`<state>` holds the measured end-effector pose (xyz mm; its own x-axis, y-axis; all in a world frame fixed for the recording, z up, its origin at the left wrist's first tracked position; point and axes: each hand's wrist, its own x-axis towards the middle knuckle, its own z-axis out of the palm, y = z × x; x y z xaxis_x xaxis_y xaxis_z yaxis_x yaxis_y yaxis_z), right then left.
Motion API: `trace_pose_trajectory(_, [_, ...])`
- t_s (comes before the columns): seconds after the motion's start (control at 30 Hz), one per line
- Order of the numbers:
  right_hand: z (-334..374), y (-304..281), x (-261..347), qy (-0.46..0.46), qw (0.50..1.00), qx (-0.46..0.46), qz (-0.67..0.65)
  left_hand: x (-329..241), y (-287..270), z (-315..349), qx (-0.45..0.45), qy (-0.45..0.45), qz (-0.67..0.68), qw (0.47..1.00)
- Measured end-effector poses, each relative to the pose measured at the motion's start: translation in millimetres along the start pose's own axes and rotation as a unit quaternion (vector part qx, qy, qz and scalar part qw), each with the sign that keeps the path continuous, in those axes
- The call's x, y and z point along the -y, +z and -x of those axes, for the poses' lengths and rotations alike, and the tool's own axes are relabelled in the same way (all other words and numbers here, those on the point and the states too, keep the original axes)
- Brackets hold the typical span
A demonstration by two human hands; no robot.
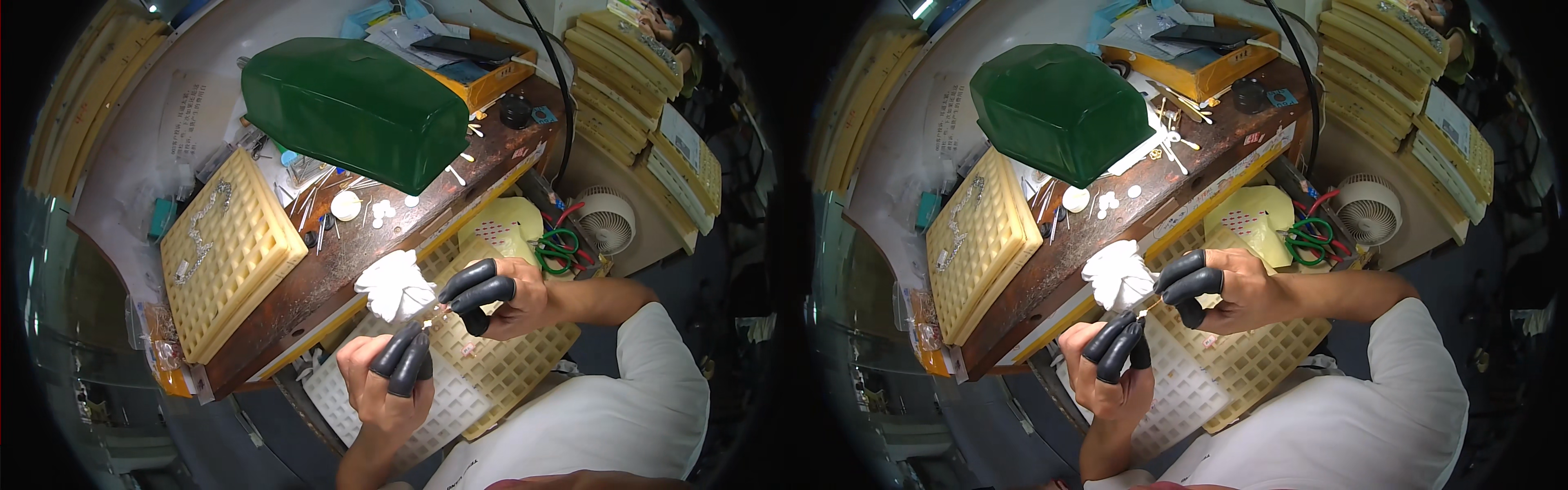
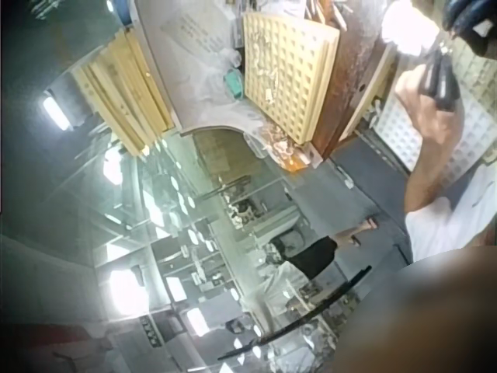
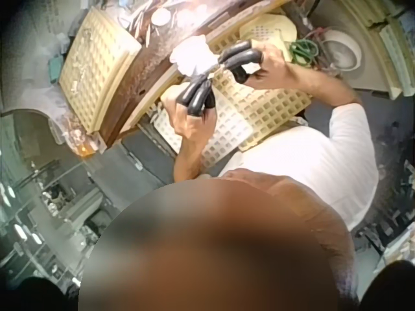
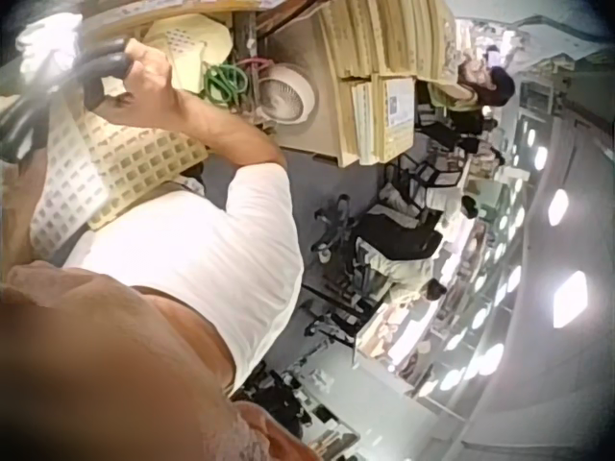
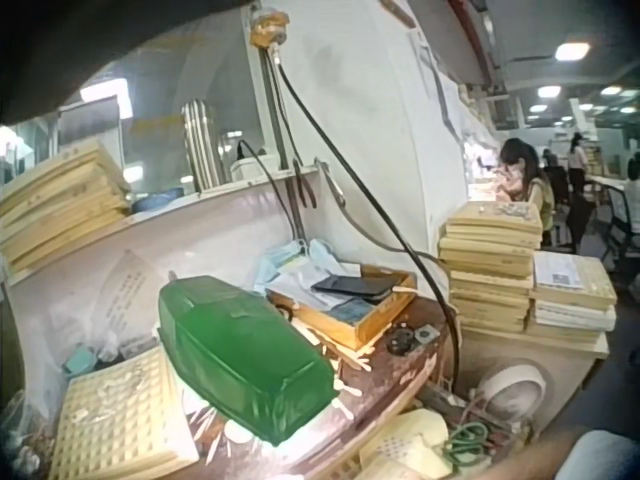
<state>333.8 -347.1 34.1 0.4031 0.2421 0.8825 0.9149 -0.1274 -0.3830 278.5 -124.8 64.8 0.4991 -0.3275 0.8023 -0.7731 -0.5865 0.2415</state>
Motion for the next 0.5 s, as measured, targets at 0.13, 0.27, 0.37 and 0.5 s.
trace_pose_trajectory(0.13, [0.3,0.7,-0.7,0.002,1.000,-0.004,-0.012,-0.8,-0.8,-1.5,0.002,0.001,0.001,1.000])
trace_pose_trajectory(0.27, [2.2,0.4,-2.1,0.006,1.000,-0.001,-0.023,0.0,-0.8,-0.3,0.005,0.001,0.002,1.000])
trace_pose_trajectory(0.37, [1.3,0.2,-1.5,0.016,0.999,0.000,-0.036,0.1,-1.1,-0.9,0.006,0.002,0.003,1.000])
trace_pose_trajectory(0.5, [-0.5,-0.4,-0.5,0.018,0.999,0.000,-0.042,-0.3,-0.7,-1.1,0.005,0.000,0.001,1.000])
